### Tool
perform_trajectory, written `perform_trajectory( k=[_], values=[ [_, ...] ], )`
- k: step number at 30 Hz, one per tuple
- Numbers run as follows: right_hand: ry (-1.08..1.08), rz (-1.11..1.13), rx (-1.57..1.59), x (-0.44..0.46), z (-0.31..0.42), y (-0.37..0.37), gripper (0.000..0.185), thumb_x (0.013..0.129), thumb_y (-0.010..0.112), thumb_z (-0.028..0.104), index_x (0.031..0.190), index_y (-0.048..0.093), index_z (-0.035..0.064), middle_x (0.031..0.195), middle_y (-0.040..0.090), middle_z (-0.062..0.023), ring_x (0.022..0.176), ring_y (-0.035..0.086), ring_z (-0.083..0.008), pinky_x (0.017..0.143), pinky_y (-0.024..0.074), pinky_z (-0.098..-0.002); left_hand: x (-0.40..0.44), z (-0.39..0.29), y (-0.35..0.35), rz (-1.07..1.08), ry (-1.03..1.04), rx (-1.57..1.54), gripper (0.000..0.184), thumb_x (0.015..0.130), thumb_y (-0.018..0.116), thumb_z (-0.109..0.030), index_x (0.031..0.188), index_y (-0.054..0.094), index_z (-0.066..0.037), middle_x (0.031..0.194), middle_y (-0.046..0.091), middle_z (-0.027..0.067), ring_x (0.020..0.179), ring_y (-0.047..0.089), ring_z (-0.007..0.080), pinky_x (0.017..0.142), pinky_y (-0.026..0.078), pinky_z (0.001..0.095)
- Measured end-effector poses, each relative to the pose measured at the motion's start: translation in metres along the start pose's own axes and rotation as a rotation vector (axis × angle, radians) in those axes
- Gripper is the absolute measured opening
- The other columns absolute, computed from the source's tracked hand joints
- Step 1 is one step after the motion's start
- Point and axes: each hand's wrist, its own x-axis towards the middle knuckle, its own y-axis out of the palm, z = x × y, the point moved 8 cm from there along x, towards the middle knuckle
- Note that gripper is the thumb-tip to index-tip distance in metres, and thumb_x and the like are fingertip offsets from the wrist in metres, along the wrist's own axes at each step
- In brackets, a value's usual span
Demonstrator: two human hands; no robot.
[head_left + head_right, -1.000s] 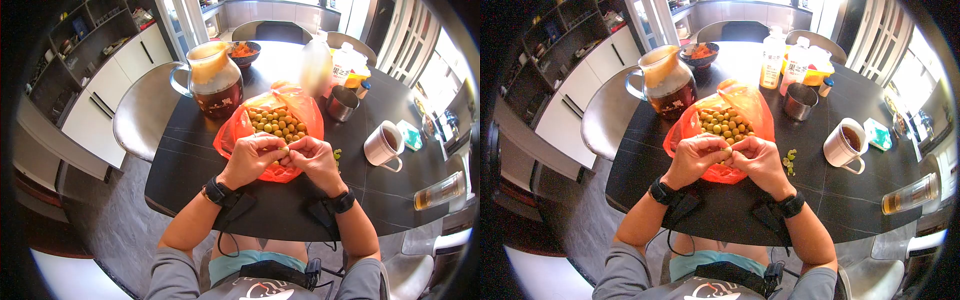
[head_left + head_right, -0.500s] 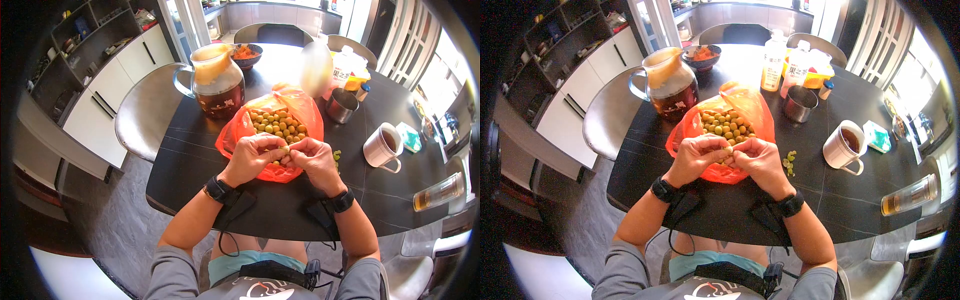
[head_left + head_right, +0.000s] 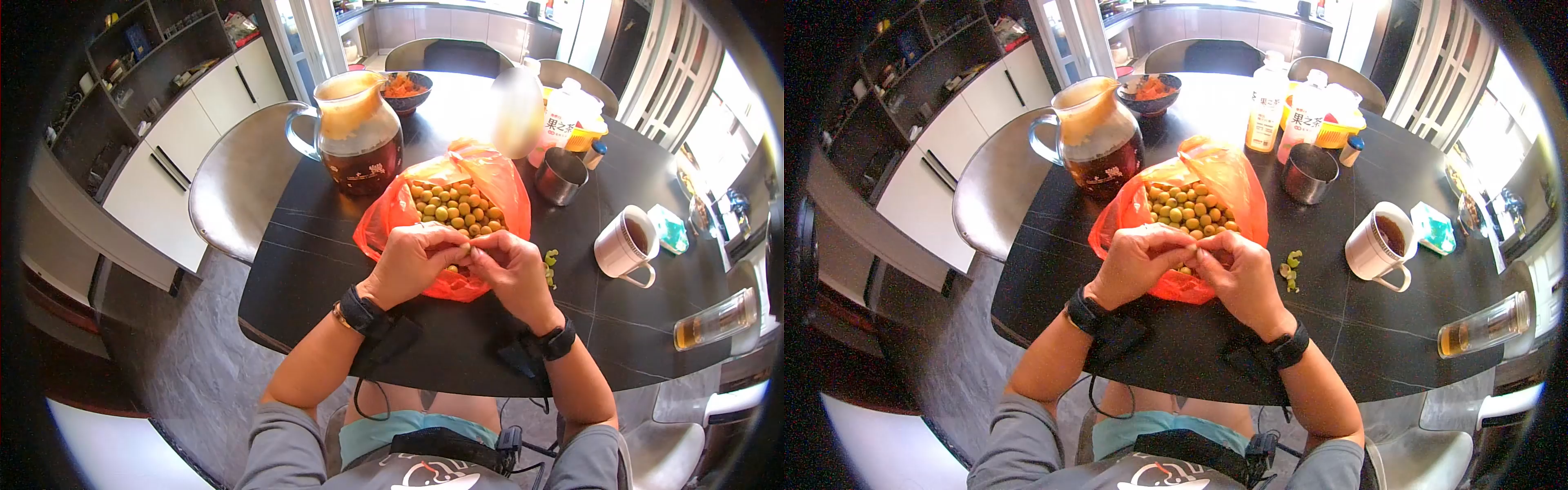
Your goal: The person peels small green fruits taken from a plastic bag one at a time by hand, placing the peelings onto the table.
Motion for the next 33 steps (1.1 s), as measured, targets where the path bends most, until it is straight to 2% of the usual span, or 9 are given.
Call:
perform_trajectory(
  k=[2, 8, 15, 17, 23, 29, 31, 32, 33],
  values=[
    [0.066, 0.029, 0.090, 0.002, -0.003, 0.000, 0.011, 0.087, 0.060, 0.001, 0.096, 0.060, -0.0054, 0.087, 0.068, -0.0103, 0.081, 0.066, -0.0126, 0.072, 0.0541, -0.0241, -0.005, 0.023, 0.008, -0.001, -0.262, -0.376, 0.017, 0.085, 0.066, -0.005, 0.099, 0.064, 0.005, 0.090, 0.068, 0.0091, 0.084, 0.065, 0.0123, 0.076, 0.054, 0.0246],
    [0.074, 0.052, 0.031, 0.003, -0.005, -0.002, 0.009, 0.087, 0.060, 0.001, 0.093, 0.061, -0.0063, 0.085, 0.067, -0.0092, 0.079, 0.066, -0.0118, 0.070, 0.0536, -0.0229, -0.007, 0.032, 0.014, 0.003, -0.364, -0.637, 0.019, 0.089, 0.063, -0.012, 0.100, 0.062, 0.004, 0.091, 0.068, 0.0092, 0.083, 0.065, 0.0123, 0.077, 0.054, 0.0244],
    [0.065, 0.029, 0.007, 0.007, -0.006, -0.013, 0.008, 0.086, 0.058, -0.001, 0.092, 0.061, -0.0063, 0.083, 0.067, -0.0086, 0.078, 0.066, -0.0124, 0.069, 0.0535, -0.0229, -0.006, 0.036, 0.010, -0.049, -0.374, -0.571, 0.021, 0.091, 0.060, -0.014, 0.104, 0.057, 0.002, 0.099, 0.066, 0.0099, 0.087, 0.065, 0.0135, 0.076, 0.054, 0.0254],
    [0.003, -0.010, 0.050, 0.011, 0.006, -0.025, 0.008, 0.085, 0.057, -0.003, 0.092, 0.060, -0.0059, 0.083, 0.066, -0.0089, 0.077, 0.067, -0.0135, 0.068, 0.0537, -0.0234, -0.006, 0.038, 0.008, -0.105, -0.392, -0.684, 0.021, 0.092, 0.060, -0.014, 0.106, 0.056, 0.000, 0.101, 0.065, 0.0100, 0.088, 0.065, 0.0142, 0.077, 0.055, 0.0258],
    [0.048, 0.044, 0.002, 0.011, 0.040, -0.066, 0.011, 0.084, 0.058, -0.003, 0.094, 0.062, -0.0029, 0.086, 0.065, -0.0046, 0.077, 0.066, -0.0121, 0.068, 0.0529, -0.0223, -0.006, 0.038, 0.010, -0.105, -0.392, -0.730, 0.019, 0.090, 0.060, -0.008, 0.106, 0.056, 0.001, 0.097, 0.065, 0.0097, 0.086, 0.066, 0.0149, 0.076, 0.055, 0.0260],
    [0.226, 0.145, -0.245, 0.004, 0.016, -0.098, 0.011, 0.076, 0.060, -0.003, 0.086, 0.065, -0.0027, 0.074, 0.066, -0.0069, 0.068, 0.065, -0.0126, 0.062, 0.0518, -0.0239, -0.005, 0.033, 0.010, -0.078, -0.373, -0.606, 0.017, 0.090, 0.061, -0.007, 0.105, 0.057, 0.001, 0.096, 0.065, 0.0079, 0.085, 0.065, 0.0141, 0.076, 0.055, 0.0248],
    [0.127, 0.078, -0.774, 0.007, 0.017, -0.112, 0.011, 0.070, 0.060, 0.003, 0.077, 0.066, -0.0031, 0.066, 0.065, -0.0118, 0.063, 0.064, -0.0163, 0.059, 0.0508, -0.0282, -0.005, 0.035, 0.010, -0.069, -0.363, -0.598, 0.018, 0.090, 0.061, -0.007, 0.105, 0.058, 0.002, 0.096, 0.065, 0.0077, 0.085, 0.065, 0.0140, 0.076, 0.055, 0.0245],
    [0.223, 0.028, -0.756, 0.005, 0.010, -0.118, 0.013, 0.067, 0.059, 0.007, 0.073, 0.066, -0.0027, 0.066, 0.063, -0.0184, 0.063, 0.065, -0.0246, 0.062, 0.0512, -0.0336, -0.005, 0.035, 0.011, -0.063, -0.353, -0.591, 0.018, 0.089, 0.061, -0.007, 0.105, 0.058, 0.002, 0.096, 0.065, 0.0076, 0.085, 0.065, 0.0139, 0.075, 0.054, 0.0242],
    [0.228, 0.024, -0.758, 0.005, 0.008, -0.119, 0.013, 0.067, 0.059, 0.007, 0.073, 0.066, -0.0027, 0.066, 0.063, -0.0184, 0.063, 0.065, -0.0246, 0.062, 0.0512, -0.0336, -0.005, 0.034, 0.012, -0.058, -0.354, -0.595, 0.018, 0.089, 0.061, -0.007, 0.105, 0.058, 0.002, 0.096, 0.065, 0.0076, 0.085, 0.065, 0.0139, 0.075, 0.054, 0.0242]
  ],
)
